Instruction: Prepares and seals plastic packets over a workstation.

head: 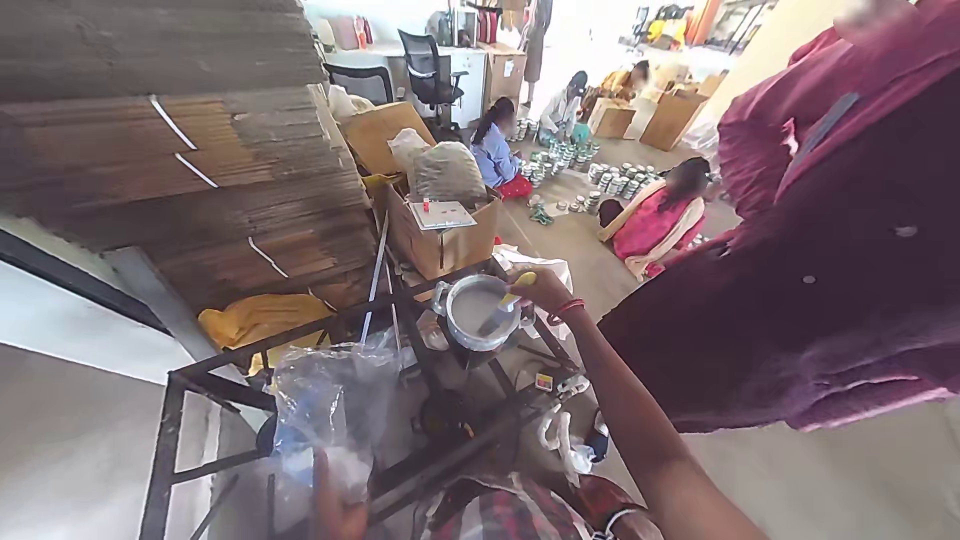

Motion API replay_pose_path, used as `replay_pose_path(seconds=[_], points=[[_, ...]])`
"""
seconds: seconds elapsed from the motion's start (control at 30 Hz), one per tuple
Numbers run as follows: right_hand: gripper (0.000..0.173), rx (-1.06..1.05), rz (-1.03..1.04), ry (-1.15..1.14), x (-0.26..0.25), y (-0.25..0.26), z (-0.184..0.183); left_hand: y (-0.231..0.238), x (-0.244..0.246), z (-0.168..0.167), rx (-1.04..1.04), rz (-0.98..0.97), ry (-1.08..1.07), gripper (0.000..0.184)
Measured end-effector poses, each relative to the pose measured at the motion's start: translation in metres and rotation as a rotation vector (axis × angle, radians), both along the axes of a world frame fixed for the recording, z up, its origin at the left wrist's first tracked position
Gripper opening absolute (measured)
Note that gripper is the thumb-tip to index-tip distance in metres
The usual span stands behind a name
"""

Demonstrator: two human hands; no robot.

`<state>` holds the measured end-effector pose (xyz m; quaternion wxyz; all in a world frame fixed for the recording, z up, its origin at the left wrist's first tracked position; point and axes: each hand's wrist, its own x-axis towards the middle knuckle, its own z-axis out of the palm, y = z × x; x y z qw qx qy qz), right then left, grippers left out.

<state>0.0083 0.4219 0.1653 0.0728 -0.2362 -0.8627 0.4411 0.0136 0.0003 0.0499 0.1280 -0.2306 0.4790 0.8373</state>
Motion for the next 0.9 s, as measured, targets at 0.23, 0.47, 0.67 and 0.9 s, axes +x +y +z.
replay_pose_path(seconds=[0.23,0.47,0.67,0.9], points=[[0.026,0.095,-0.088,0.158,-0.005,-0.012,-0.04,0.004,0.003,-0.002,-0.002,-0.016,-0.031,0.036],[0.024,0.05,-0.177,0.104,0.02,0.005,-0.02,-0.001,0.004,-0.009,-0.005,-0.019,0.001,0.035],[0.02,-0.249,-0.248,0.285,0.018,-0.01,-0.06,0.012,-0.005,0.0,0.023,-0.027,0.001,0.036],[0.022,-0.024,-0.374,0.226,0.04,0.002,-0.054,0.025,-0.01,0.01,0.001,-0.047,0.051,0.035]])
